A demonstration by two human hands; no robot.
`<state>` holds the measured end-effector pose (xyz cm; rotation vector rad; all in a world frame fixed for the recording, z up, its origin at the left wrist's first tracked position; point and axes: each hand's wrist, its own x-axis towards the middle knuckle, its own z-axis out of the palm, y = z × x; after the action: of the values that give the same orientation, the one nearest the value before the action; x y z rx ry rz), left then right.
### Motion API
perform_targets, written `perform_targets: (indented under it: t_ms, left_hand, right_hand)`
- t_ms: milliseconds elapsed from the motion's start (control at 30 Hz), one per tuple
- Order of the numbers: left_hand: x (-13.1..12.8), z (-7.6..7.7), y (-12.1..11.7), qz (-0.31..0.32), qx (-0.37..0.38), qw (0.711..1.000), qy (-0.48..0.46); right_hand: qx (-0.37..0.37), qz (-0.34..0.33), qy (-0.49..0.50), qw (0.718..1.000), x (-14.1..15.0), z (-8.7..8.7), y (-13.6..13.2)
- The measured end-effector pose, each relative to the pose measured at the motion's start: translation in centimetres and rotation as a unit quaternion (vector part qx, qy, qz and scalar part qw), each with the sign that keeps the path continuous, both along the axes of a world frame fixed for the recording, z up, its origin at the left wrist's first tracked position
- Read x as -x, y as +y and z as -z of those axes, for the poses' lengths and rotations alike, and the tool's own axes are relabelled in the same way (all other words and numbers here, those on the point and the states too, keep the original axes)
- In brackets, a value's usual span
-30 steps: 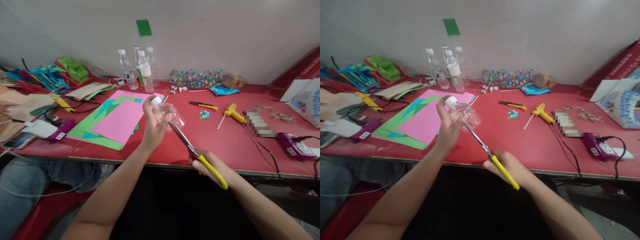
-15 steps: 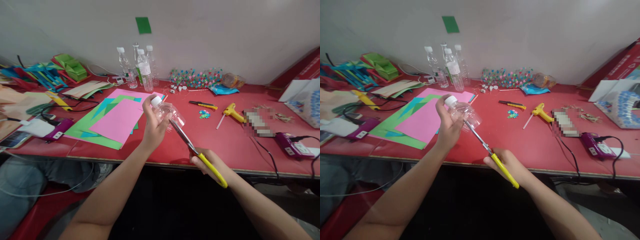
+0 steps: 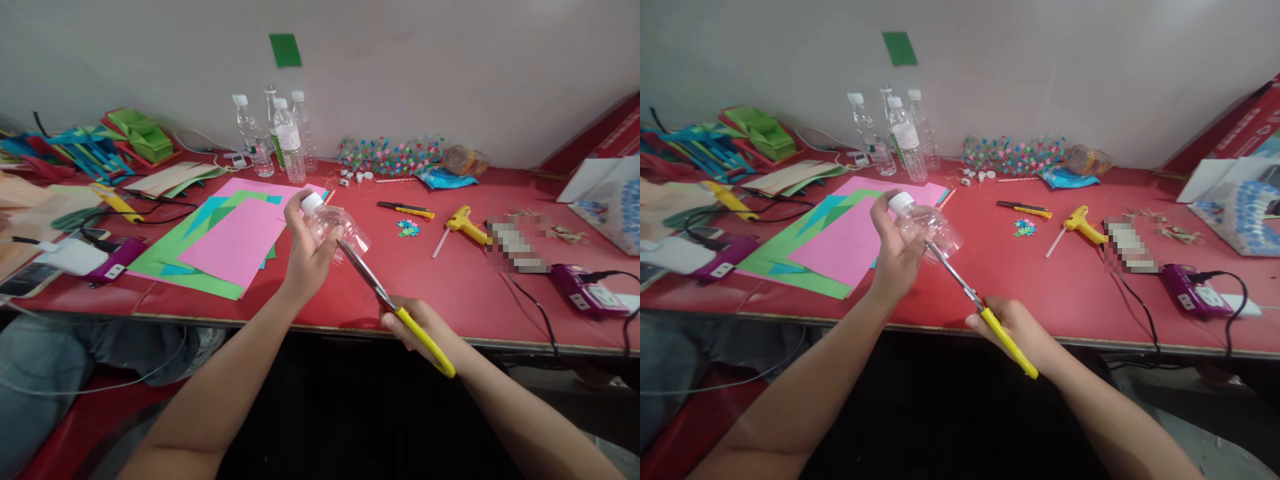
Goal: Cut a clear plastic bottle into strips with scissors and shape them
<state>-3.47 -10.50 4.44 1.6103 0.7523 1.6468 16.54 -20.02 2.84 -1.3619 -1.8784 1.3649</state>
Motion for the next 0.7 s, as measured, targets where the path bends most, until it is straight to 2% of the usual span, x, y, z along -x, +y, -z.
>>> perform_targets:
  t_ms: [433,700]
  left_hand:
    - [0.7,1.3,1.7,0.018,-0.112,0.993,0.044]
    - [0.7,1.6,1.5,0.065,-0.123,0.988,0.066]
  right_hand:
    - [0.024,0.045,-0.022,0.998,0.3,0.7,-0.3]
    - [-0.020,0.012,-0.023,0.999,0.4,0.1,-0.3]
